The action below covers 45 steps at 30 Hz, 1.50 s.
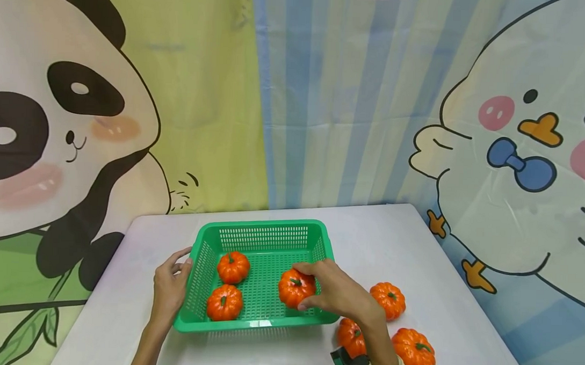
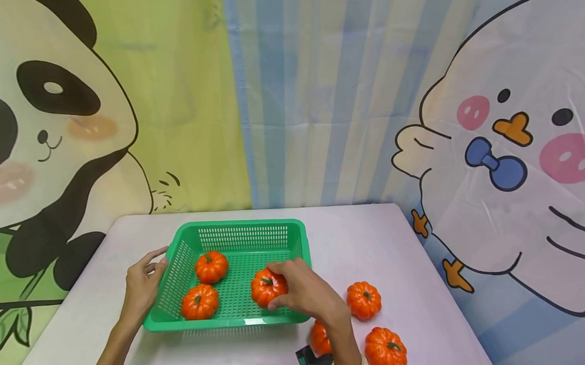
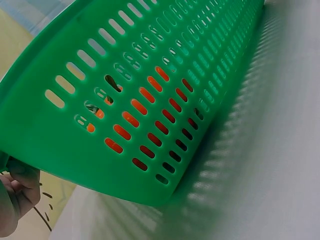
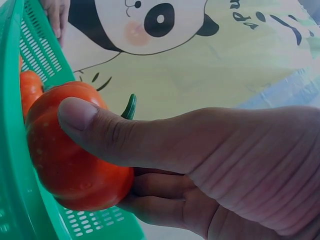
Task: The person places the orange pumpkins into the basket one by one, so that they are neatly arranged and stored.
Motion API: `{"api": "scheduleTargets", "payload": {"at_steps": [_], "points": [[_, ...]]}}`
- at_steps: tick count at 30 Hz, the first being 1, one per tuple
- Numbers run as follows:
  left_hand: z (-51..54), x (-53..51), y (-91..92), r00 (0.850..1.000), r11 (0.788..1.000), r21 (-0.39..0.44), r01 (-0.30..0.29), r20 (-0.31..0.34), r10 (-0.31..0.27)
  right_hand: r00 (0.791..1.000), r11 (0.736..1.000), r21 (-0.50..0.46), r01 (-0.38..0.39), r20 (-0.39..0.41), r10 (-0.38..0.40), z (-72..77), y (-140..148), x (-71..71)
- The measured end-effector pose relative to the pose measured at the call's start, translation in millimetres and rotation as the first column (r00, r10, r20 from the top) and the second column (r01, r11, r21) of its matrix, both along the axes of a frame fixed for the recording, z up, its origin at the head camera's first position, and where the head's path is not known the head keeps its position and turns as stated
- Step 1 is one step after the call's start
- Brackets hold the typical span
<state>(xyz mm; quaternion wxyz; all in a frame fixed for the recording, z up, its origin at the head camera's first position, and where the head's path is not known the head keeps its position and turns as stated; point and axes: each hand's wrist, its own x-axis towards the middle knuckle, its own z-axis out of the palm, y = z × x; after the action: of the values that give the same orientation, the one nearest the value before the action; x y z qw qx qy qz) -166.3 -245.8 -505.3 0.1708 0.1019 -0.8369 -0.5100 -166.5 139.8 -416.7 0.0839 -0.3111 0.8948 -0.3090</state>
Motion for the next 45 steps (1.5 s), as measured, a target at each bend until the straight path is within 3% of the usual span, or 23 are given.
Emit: {"api": "scheduleTargets", "payload": {"at_steps": [11,33,45], "points": [[1.3,-0.8,0.6,1.0,1.0,-0.006,-0.007,-0.001,0.007,0.999,0.999,0.013,-0.044,-0.021,0.044,-5.7,-12.4,-1.7],[1.6,-1.9,2.1,1.0,1.0,-0.006,-0.001,0.018,0.001,0.999,0.998,0.04,-0.048,-0.006,0.049,-17.9,-30.8,-4.0],[1.7,1.6,1.2,1.0,1.0,-0.013,-0.011,0.017,0.011,0.993,0.991,0.061,-0.115,-0.027,0.117,-24.8,-43.1,-10.8]]}}
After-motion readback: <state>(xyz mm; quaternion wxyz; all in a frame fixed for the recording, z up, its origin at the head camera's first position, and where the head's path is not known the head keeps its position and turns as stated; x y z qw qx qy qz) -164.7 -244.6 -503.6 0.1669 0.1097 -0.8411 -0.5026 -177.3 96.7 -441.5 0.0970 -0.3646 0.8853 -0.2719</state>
